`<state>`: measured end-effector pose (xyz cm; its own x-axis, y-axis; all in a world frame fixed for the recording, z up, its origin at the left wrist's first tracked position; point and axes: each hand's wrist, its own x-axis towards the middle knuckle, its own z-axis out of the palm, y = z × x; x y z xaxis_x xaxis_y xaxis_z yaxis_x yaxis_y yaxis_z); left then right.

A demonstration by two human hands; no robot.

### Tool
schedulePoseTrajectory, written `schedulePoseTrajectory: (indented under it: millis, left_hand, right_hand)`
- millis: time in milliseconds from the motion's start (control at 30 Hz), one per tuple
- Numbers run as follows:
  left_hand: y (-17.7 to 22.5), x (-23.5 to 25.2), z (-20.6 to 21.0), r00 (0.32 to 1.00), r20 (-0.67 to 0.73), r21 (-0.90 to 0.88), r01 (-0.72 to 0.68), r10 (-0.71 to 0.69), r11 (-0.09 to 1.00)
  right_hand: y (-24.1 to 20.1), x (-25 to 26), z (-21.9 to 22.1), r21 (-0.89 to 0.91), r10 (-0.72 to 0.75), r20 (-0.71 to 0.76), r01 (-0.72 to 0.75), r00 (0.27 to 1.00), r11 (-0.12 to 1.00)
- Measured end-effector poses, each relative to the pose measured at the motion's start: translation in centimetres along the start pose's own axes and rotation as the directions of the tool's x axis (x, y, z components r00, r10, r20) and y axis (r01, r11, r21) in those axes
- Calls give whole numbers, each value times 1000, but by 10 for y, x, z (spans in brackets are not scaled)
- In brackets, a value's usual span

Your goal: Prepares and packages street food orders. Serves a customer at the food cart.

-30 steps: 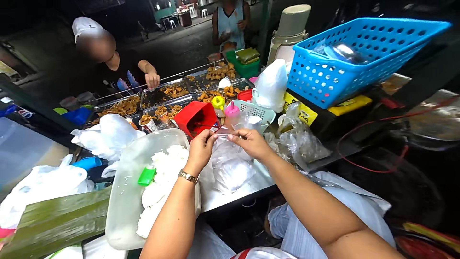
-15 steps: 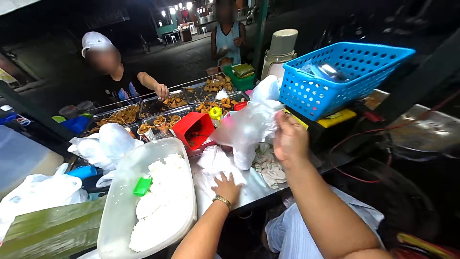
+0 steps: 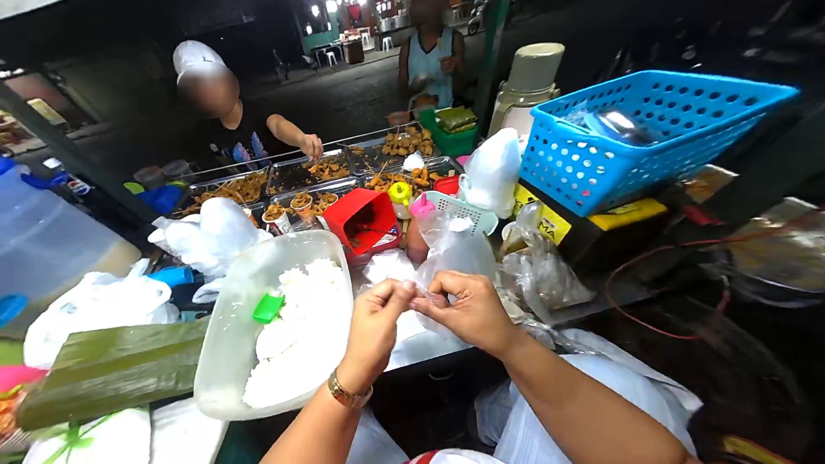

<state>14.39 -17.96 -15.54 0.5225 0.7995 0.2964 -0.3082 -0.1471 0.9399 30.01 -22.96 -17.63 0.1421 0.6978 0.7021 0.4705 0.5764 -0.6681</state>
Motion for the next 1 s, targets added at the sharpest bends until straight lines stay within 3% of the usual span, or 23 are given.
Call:
schedulePoseTrajectory:
  millis: [100, 200, 233, 300, 367, 433, 500, 533, 600, 633, 667, 700, 733, 767, 800, 833, 867, 900, 1000]
  left_hand:
    - [14, -7, -17, 984, -133, -259, 83, -120, 962]
    - [25, -11, -25, 969, -168, -261, 132, -180, 956]
    - [27, -12, -28, 967, -169, -259, 141, -189, 956]
    - [31, -18, -40, 981, -109, -238, 129, -158, 963]
    - [32, -19, -57, 998, -33, -74, 47, -49, 996]
    - [28, -15, -78, 976, -146, 271, -119, 163, 955]
    - [29, -12, -98, 913, -257, 506, -151, 316, 849]
    - [35, -13, -103, 918, -294, 482, -97, 265, 871]
    - [64, -14, -104, 946, -323, 114, 55, -15, 992]
    - [77, -14, -106, 951, -286, -81, 100, -120, 992]
    - [86, -16, -111, 967, -226, -119, 89, -115, 989]
    - [91, -19, -119, 980, -195, 30, 29, -23, 999]
    - [91, -20, -131, 972, -190, 304, -73, 136, 950]
    - [88, -21, -144, 934, -155, 631, -158, 323, 760]
    - [85, -22, -158, 884, -95, 851, -167, 459, 498]
    - [82, -24, -173, 845, -38, 953, -130, 534, 275]
    - [78, -27, -188, 836, -24, 988, -64, 548, 141]
    - [75, -30, -201, 853, -74, 994, 22, 516, 107]
    - [64, -27, -230, 897, -306, 944, 244, 318, 222]
  right_hand:
    - [1, 3, 9, 137, 129, 94, -142, 987, 980]
    - [-3, 8, 23, 325, 242, 143, -276, 960, 904]
    - [-7, 12, 29, 411, 324, 132, -350, 937, 842]
    - [-17, 26, 38, 602, 547, 184, -533, 817, 594]
    - [-24, 40, 43, 694, 663, 311, -639, 681, 332]
    - [-29, 47, 48, 715, 573, 433, -652, 696, 252]
    - [-36, 52, 58, 675, 372, 489, -612, 789, 412]
    - [-39, 56, 64, 616, 290, 482, -555, 827, 559]
    - [-39, 66, 82, 366, 150, 378, -296, 914, 882]
    - [-34, 71, 90, 191, 75, 318, -141, 945, 971]
    - [-28, 77, 98, 43, 26, 280, -39, 960, 998]
    - [-24, 83, 106, -52, 15, 265, -1, 964, 999]
    - [-22, 89, 116, -92, 26, 274, -1, 961, 996]
    - [-22, 94, 126, -95, 35, 300, -6, 953, 995]
    - [-22, 97, 137, -76, 36, 342, -10, 939, 997]
    - [-21, 100, 147, -57, 43, 399, -23, 916, 998]
    - [-20, 105, 157, -51, 68, 464, -49, 883, 997]
    - [-16, 109, 168, -75, 102, 530, -74, 842, 994]
    - [3, 118, 206, -333, 240, 732, 27, 637, 943]
